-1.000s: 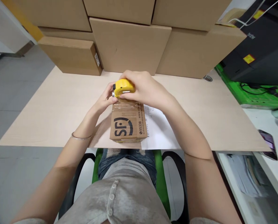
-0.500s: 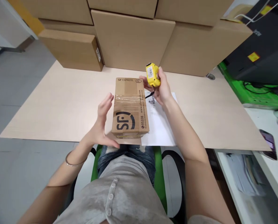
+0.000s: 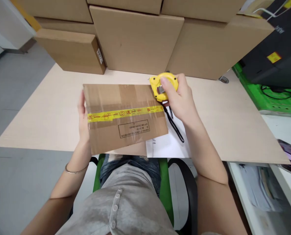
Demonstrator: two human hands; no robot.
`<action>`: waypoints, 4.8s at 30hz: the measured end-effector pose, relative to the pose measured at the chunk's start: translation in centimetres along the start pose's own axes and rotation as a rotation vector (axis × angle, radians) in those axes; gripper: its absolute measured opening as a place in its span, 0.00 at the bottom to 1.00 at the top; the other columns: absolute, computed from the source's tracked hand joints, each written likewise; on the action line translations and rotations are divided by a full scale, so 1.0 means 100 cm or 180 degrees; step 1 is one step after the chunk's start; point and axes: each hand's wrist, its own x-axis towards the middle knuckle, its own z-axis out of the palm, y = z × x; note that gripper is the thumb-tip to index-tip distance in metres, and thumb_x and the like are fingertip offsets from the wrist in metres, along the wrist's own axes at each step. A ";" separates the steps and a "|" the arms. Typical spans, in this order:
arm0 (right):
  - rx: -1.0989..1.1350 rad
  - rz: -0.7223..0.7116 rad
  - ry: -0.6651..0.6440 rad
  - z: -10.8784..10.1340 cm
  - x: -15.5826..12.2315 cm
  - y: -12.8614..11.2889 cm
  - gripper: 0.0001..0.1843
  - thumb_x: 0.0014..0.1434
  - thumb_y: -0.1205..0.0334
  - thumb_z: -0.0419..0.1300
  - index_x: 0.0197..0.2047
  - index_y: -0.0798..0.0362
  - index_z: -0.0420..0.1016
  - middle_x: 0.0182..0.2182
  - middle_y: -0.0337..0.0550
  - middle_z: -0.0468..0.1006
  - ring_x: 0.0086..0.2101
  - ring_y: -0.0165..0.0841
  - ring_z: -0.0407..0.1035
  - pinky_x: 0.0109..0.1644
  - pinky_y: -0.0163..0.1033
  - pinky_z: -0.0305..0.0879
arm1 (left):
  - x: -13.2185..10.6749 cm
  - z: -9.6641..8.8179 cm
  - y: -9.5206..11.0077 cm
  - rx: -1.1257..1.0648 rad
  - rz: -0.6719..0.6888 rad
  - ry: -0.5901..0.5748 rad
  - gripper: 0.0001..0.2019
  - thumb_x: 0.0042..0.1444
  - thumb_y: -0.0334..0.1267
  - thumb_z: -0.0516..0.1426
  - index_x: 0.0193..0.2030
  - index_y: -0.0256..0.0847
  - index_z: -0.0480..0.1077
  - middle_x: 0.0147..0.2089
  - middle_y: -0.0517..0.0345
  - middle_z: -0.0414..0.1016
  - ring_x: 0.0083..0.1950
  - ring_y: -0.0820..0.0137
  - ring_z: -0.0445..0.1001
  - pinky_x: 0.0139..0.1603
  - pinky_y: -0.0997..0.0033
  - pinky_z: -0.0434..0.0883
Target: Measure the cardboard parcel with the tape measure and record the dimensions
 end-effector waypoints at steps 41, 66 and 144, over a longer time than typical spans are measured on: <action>-0.1520 -0.0852 -0.1771 -0.010 -0.046 0.153 0.29 0.75 0.56 0.51 0.77 0.41 0.64 0.78 0.46 0.63 0.77 0.46 0.53 0.82 0.66 0.45 | -0.007 0.003 -0.009 -0.0959 -0.1099 -0.0065 0.28 0.57 0.48 0.65 0.65 0.49 0.77 0.69 0.56 0.79 0.74 0.45 0.72 0.73 0.47 0.73; -0.1442 0.0757 -0.1146 -0.040 0.023 0.129 0.28 0.65 0.31 0.56 0.28 0.46 0.73 0.19 0.40 0.69 0.23 0.36 0.64 0.32 0.45 0.63 | -0.005 -0.001 -0.010 -0.0750 -0.1122 -0.0333 0.31 0.60 0.50 0.65 0.71 0.49 0.73 0.72 0.56 0.77 0.77 0.44 0.68 0.74 0.48 0.71; -0.0325 0.0664 -0.0849 -0.009 0.011 0.151 0.16 0.46 0.60 0.70 0.21 0.47 0.65 0.14 0.32 0.66 0.17 0.26 0.55 0.22 0.35 0.48 | -0.012 -0.007 -0.009 -0.0313 -0.1039 -0.0260 0.31 0.65 0.58 0.61 0.71 0.50 0.71 0.78 0.56 0.68 0.82 0.48 0.60 0.81 0.49 0.60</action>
